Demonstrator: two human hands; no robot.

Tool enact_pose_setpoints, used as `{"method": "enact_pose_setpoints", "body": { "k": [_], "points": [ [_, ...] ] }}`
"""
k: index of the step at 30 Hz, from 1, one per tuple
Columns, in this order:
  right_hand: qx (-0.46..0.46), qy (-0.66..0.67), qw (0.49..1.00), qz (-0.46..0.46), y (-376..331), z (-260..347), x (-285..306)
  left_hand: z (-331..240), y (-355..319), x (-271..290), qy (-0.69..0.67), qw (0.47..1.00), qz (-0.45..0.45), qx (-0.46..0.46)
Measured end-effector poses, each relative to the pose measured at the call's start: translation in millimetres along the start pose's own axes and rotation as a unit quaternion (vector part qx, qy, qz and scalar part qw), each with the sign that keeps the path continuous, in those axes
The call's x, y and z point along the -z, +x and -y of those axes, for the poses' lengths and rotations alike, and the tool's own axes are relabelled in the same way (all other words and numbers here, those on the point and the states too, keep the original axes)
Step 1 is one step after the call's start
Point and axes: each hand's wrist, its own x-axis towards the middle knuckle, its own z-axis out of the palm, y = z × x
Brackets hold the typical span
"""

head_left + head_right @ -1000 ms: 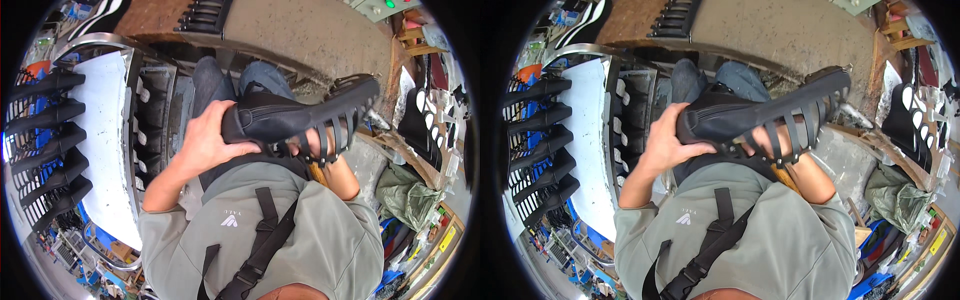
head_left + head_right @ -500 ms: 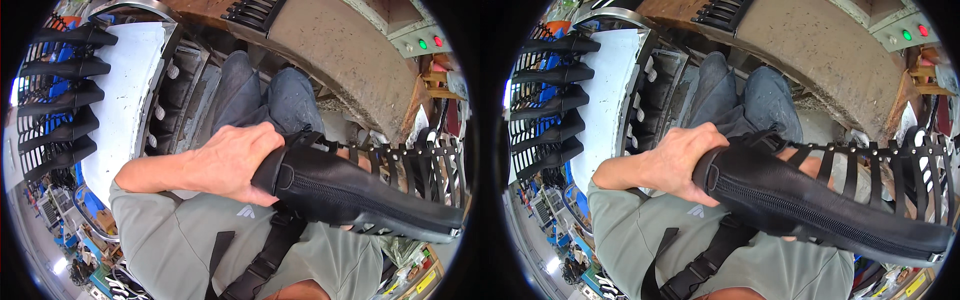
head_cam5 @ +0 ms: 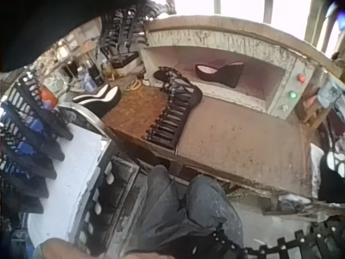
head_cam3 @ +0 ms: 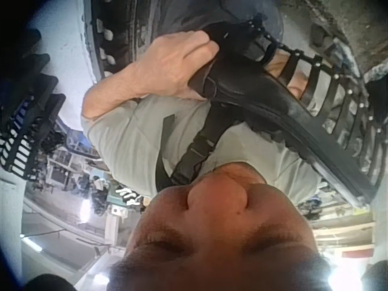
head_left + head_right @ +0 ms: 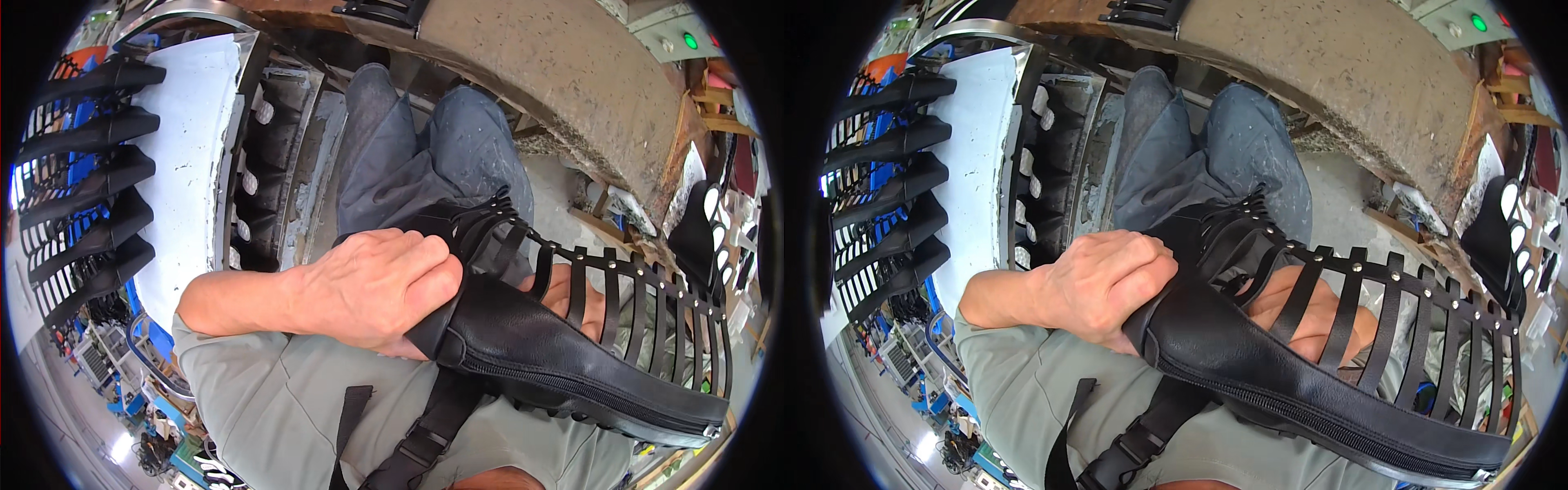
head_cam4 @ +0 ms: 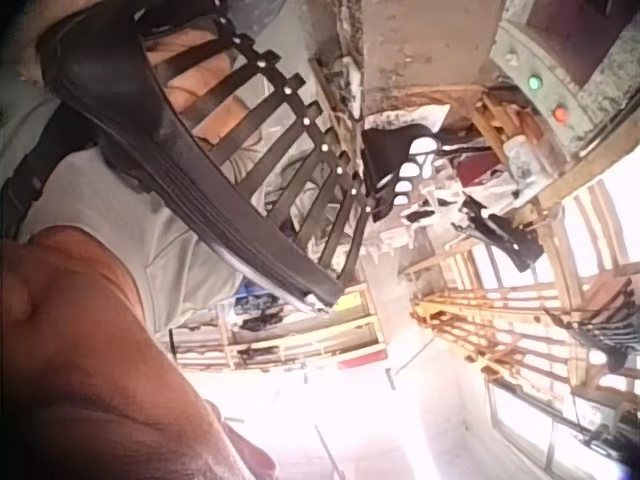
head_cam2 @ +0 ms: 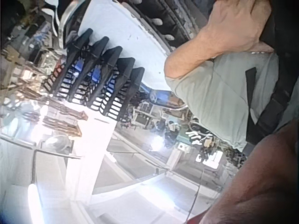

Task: Manually assemble and inspect components of a high-heeled cage sandal.

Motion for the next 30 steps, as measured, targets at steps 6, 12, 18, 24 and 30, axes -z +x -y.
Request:
{"method": "enact_pose_setpoints", "body": {
  "k": [6,12,18,24,30],
  "points": [
    [0.039,-0.033,0.998,-0.031,-1,28,2,9,24,16,-0.026,0.998,0.031,0.057],
    [0.094,-0.073,0.993,-0.006,19,92,-27,24,61,65,-0.359,0.911,-0.065,0.194],
    [0.099,-0.004,0.993,0.063,14,86,-38,21,54,59,-0.496,0.836,-0.013,0.237],
    [0.195,-0.036,0.971,0.133,19,80,-37,23,57,47,-0.416,0.857,-0.058,0.297],
    [0.232,-0.072,0.954,0.175,10,56,-39,47,42,32,-0.471,0.809,-0.084,0.342]
  ]
}}
